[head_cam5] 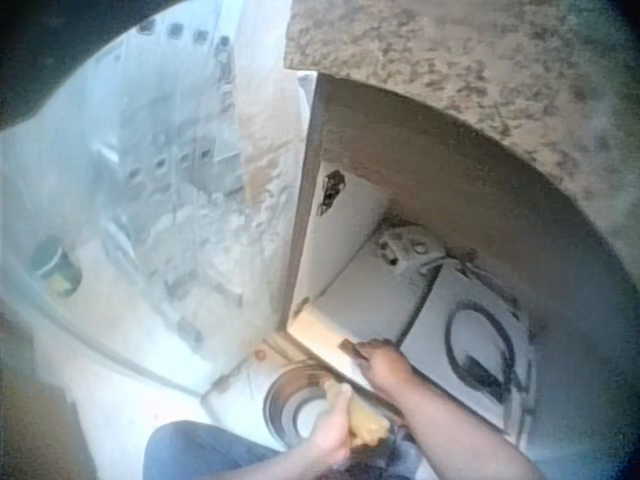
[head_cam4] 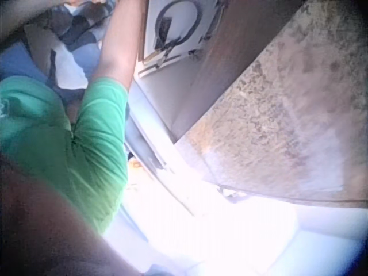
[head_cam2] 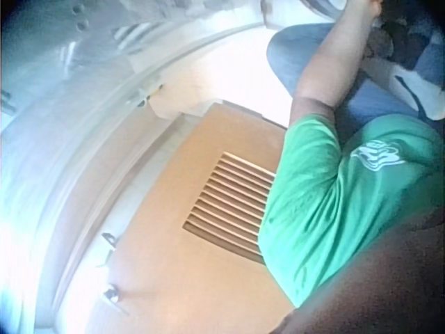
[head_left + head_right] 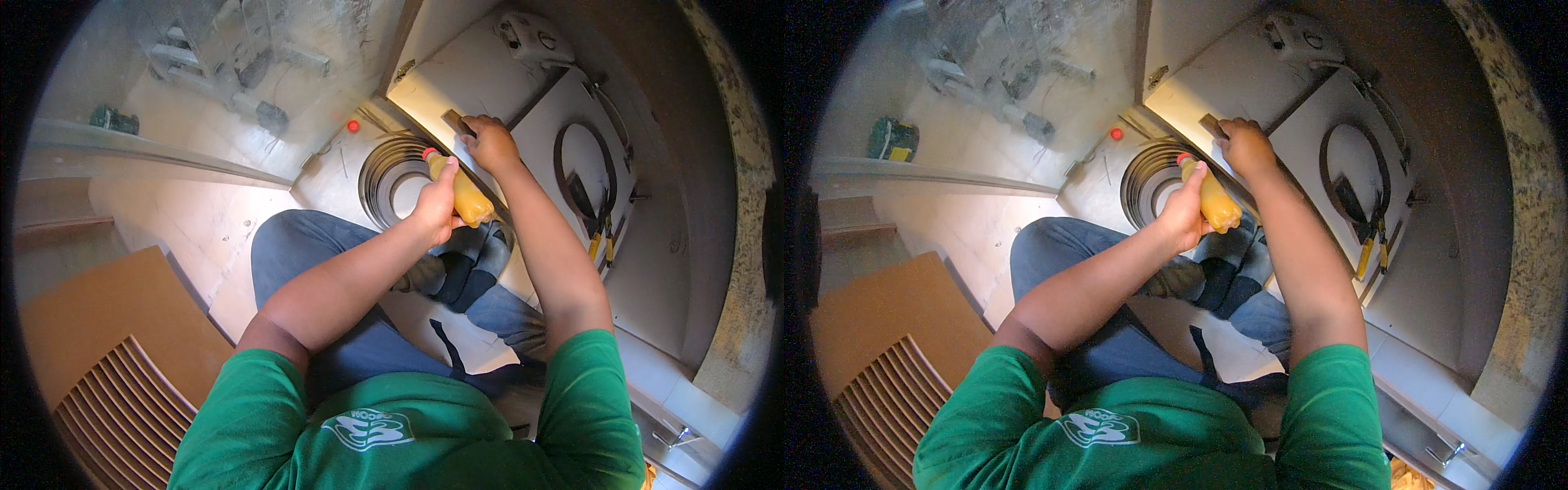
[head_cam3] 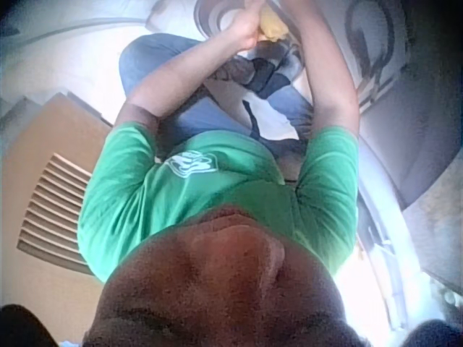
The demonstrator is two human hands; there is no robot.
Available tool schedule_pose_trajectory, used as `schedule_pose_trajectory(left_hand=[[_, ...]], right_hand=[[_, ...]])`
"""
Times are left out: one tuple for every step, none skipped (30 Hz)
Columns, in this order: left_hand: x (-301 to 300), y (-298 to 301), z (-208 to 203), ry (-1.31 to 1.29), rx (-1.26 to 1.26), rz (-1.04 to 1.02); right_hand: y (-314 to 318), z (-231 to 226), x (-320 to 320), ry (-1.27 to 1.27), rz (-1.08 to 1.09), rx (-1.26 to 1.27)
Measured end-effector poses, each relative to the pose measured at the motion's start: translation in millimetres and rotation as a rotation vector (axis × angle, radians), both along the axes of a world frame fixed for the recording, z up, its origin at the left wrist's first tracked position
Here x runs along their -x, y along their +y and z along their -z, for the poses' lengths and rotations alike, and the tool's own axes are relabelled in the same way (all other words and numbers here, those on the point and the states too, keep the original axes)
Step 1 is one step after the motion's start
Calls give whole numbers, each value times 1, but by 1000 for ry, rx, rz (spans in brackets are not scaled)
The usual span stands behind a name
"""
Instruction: The person sits on the floor under a sink and applies a yellow adhesive from a bottle onto a thin strip of material. They hold the strip with one hand and squeeze the bottle with the other, then place the strip down and continue applying adhesive to the same or another strip.
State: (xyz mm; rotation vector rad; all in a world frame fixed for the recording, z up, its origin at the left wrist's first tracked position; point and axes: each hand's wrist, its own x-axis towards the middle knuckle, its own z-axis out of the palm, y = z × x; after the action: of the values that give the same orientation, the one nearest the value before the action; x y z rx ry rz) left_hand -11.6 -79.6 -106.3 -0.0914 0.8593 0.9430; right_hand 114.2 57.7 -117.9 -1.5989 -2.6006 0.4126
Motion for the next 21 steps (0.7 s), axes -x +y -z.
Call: schedule_pose_trajectory(left_hand=[[0,1,0,2,7,-8],[0,1,1,1,4,-8],[1,2,2,-1,3,-11],[1,2,3,-2,1,-12],[1,1,4,13,-1,-1],[1,1,5,27,-1,5],[1,0,6,36,-4,4],[0,-1,6,74,-13,-5],[-2,-4,6,107,-23,-16],[-4,-6,5,138,-13,-12],[-8,-11,4,162,-9,-42],[-12,-15,3,178,-5,-27],[-16,-19,2,193,0,-9],[-21,-22,2,210,0,8],[-26,-27,1,216,-8,40],[-31,-32,1,211,-45,49],[-35,-37,2,207,-83,57],[-40,-41,4,204,-123,64],[-44,-48,5,187,-187,115],[-48,-53,8,100,-210,189],[-52,-58,10,11,-233,263]], right_hand=[[2,2,-1,2,-20,-65],[3,4,-1,5,-40,-128],[4,4,-1,-18,-39,-189],[2,0,-3,43,16,-153],[-1,-4,-2,79,92,-113],[-5,-11,0,78,206,-37],[-10,-21,0,202,318,268],[-16,-36,-2,284,474,611],[-25,-50,-6,364,615,956],[-36,-64,-9,380,583,1034],[-48,-77,-12,401,533,1108],[-58,-86,-14,421,484,1180],[-68,-90,-12,430,428,1180],[-75,-94,-11,442,369,1176],[-78,-97,-11,460,293,1182],[-80,-99,-11,396,284,1198],[-79,-104,-14,336,259,1223],[-76,-109,-17,277,231,1245],[-75,-112,-20,268,279,1277],[-73,-118,-24,184,298,1243],[-71,-124,-29,115,318,1230]])
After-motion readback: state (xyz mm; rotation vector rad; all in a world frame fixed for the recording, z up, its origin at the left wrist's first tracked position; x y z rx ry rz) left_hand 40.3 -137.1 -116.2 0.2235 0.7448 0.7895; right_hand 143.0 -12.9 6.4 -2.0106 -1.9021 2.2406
